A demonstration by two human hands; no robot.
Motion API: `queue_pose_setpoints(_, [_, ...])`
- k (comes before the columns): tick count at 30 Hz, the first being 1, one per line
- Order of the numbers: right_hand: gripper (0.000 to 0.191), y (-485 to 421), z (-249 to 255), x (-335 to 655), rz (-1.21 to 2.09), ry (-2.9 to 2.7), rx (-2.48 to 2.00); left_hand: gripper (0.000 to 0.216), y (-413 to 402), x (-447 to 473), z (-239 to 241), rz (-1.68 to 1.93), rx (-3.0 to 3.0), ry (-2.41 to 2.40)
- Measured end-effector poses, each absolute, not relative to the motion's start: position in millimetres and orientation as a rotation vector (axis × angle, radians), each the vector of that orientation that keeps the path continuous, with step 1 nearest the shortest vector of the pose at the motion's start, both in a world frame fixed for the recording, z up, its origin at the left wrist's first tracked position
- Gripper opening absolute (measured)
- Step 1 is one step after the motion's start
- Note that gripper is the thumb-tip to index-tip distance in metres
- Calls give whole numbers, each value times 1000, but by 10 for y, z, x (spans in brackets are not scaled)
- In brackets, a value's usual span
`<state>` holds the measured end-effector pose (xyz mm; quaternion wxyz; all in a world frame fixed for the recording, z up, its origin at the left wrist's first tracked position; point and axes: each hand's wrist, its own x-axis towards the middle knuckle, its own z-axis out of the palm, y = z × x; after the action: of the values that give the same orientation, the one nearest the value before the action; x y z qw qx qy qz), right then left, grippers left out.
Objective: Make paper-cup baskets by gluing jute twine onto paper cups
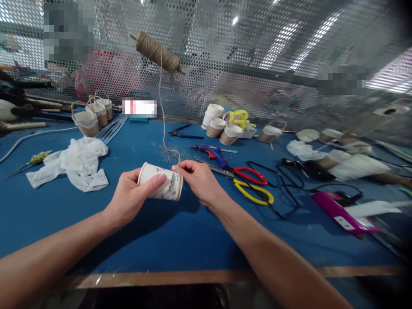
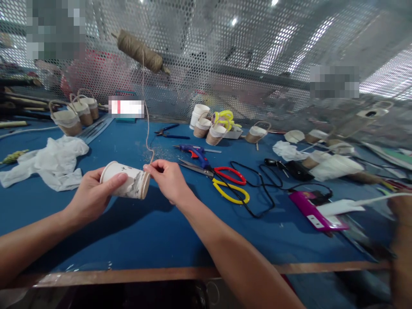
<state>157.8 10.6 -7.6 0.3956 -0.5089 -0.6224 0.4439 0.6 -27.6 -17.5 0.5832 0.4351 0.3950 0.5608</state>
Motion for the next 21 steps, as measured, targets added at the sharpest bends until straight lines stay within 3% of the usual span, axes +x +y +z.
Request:
queue_pose_setpoints(8, [22,113,-94,1566,1167,-1595,-1306,18,-271,13,-159,1307,1029,951])
queue_pose_setpoints(14, [21,139,6,1666,845,-1668,-1474,21,-183,-32,-161,1424,1099,1038])
queue_pose_setpoints(21, [17,-111,200,1655,1073,-1860,-1244,26,-158,-37,-159,1447,1157,1154])
